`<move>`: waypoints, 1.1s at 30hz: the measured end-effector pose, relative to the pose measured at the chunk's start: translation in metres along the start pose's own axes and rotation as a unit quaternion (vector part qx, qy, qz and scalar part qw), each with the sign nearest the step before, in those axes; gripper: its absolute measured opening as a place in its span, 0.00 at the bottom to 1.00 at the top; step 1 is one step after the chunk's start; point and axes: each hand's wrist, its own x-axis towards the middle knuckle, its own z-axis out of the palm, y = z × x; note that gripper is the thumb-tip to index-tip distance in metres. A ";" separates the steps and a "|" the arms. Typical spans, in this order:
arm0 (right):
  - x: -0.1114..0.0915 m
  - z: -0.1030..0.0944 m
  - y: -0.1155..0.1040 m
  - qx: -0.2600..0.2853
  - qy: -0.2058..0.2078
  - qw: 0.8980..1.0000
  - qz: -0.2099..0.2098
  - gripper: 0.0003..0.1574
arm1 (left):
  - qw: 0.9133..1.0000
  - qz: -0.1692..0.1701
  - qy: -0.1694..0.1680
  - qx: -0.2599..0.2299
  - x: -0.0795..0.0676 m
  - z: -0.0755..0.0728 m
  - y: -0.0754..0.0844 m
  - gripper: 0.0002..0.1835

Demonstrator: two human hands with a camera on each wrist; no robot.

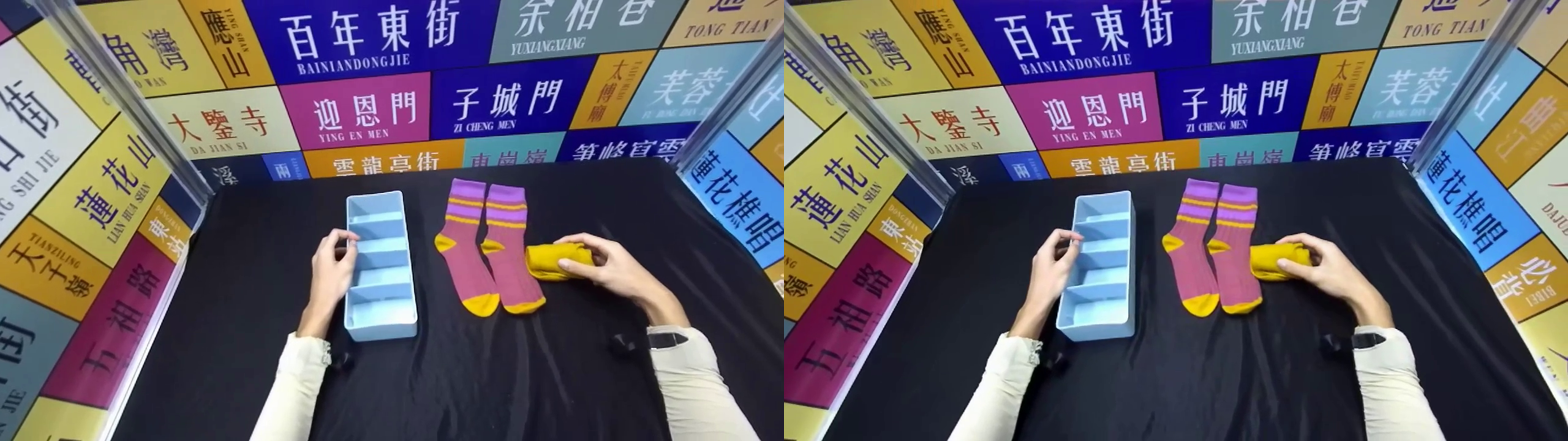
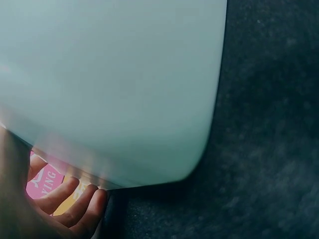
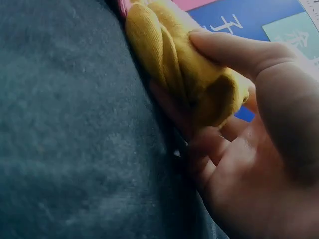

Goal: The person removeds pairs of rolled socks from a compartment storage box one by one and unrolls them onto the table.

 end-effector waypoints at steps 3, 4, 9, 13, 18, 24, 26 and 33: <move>0.001 -0.001 0.003 -0.012 0.010 1.000 -0.003 0.24 | 1.000 0.001 0.001 0.003 0.000 0.001 0.002 0.08; 0.001 -0.001 0.004 -0.015 0.017 1.000 -0.007 0.25 | 1.000 0.003 -0.001 0.005 0.000 0.001 0.002 0.09; 0.000 0.002 0.006 -0.031 0.055 0.997 -0.040 0.26 | 0.999 0.025 0.007 0.031 0.001 -0.001 0.006 0.09; 0.001 0.003 0.005 -0.038 0.050 0.996 -0.069 0.23 | 0.994 0.067 0.047 0.075 0.000 -0.005 0.011 0.07; 0.000 0.002 0.006 -0.044 0.040 0.996 -0.073 0.22 | 0.983 0.121 0.071 0.117 -0.002 -0.004 0.028 0.05; -0.002 0.003 0.007 -0.040 0.036 0.996 -0.070 0.22 | 0.970 0.205 0.061 0.117 -0.014 0.005 0.066 0.05; -0.002 0.003 0.007 -0.039 0.037 0.996 -0.068 0.22 | 0.964 0.233 0.046 0.116 -0.019 0.012 0.080 0.06; 0.001 0.003 0.003 -0.044 0.031 0.996 -0.070 0.21 | 0.947 0.296 -0.044 0.114 -0.035 0.046 0.123 0.06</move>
